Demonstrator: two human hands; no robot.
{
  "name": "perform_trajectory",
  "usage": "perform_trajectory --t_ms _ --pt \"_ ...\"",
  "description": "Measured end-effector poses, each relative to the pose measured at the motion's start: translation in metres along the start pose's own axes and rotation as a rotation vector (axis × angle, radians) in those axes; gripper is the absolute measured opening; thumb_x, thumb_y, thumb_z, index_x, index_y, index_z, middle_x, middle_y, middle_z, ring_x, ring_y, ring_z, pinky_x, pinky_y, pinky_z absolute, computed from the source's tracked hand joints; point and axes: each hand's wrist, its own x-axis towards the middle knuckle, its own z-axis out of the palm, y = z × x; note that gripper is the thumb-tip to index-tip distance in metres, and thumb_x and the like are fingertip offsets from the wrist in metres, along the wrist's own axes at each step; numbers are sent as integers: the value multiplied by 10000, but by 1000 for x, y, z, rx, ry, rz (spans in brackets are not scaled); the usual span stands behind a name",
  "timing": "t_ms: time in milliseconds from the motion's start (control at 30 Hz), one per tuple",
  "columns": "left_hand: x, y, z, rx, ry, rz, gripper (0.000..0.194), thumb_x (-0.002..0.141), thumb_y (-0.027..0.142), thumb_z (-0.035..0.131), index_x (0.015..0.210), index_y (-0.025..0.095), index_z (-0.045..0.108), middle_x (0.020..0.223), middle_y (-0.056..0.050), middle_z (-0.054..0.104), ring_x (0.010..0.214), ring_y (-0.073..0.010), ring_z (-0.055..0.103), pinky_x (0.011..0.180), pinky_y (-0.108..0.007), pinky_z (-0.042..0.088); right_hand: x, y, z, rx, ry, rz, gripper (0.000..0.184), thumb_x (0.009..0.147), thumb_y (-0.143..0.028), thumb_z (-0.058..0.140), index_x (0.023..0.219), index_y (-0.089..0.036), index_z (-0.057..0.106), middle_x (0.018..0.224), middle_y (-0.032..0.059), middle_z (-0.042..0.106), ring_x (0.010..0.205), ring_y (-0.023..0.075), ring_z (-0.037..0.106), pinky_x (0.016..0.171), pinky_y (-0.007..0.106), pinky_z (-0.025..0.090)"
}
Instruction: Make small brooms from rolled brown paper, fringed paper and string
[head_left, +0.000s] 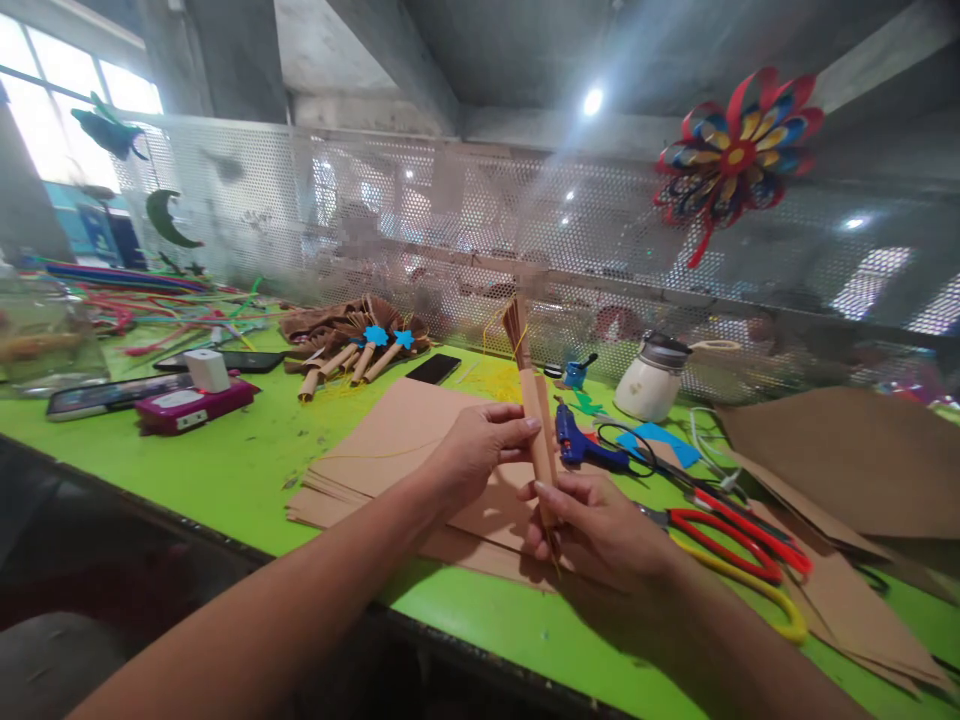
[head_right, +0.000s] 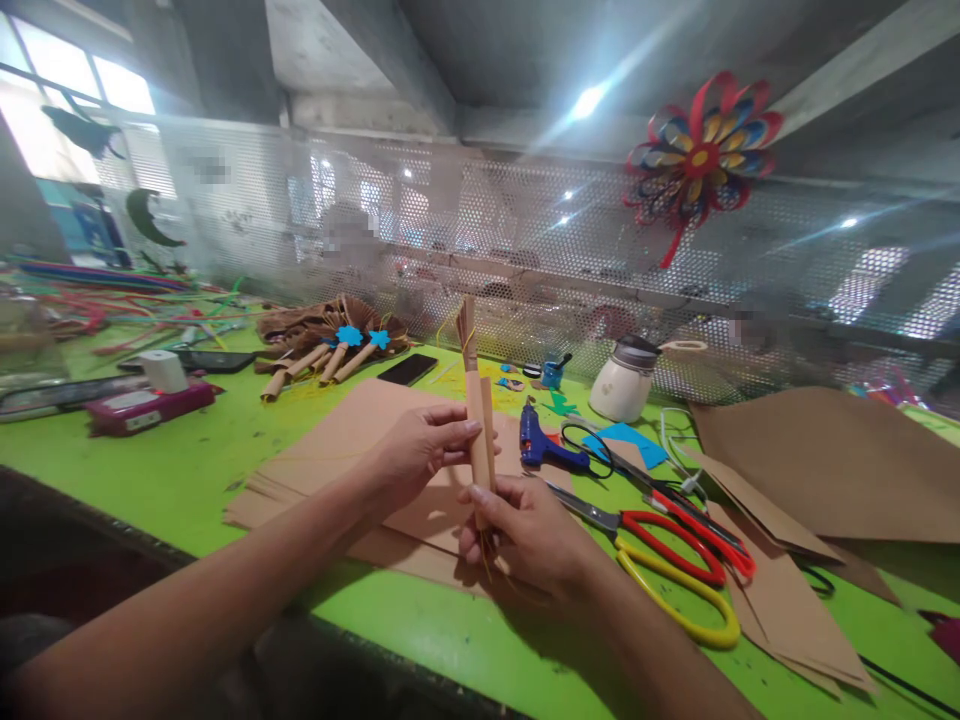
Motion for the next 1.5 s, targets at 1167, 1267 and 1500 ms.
perform_trajectory --t_ms 1167,1267,1500 --pt "0 2 -1 -148 -143 -4 177 705 192 724 836 84 676 776 -71 664 801 -169 636 802 -295 474 6 3 -4 -4 88 -110 305 708 -384 726 822 -111 653 550 -20 552 465 59 445 460 195 337" --pt "1 1 -2 -130 -150 -17 196 707 215 724 852 93 675 791 -77 669 800 -172 638 778 -296 479 7 5 -3 6 72 -118 313 714 -393 720 829 -110 649 550 -17 553 461 64 453 458 199 344" --pt "-1 -1 -2 -68 -160 -26 217 715 272 718 844 104 670 781 -70 668 729 -152 638 725 -279 484 8 11 0 39 62 -81 319 702 -393 731 801 -108 628 533 -5 578 455 73 489 473 208 359"
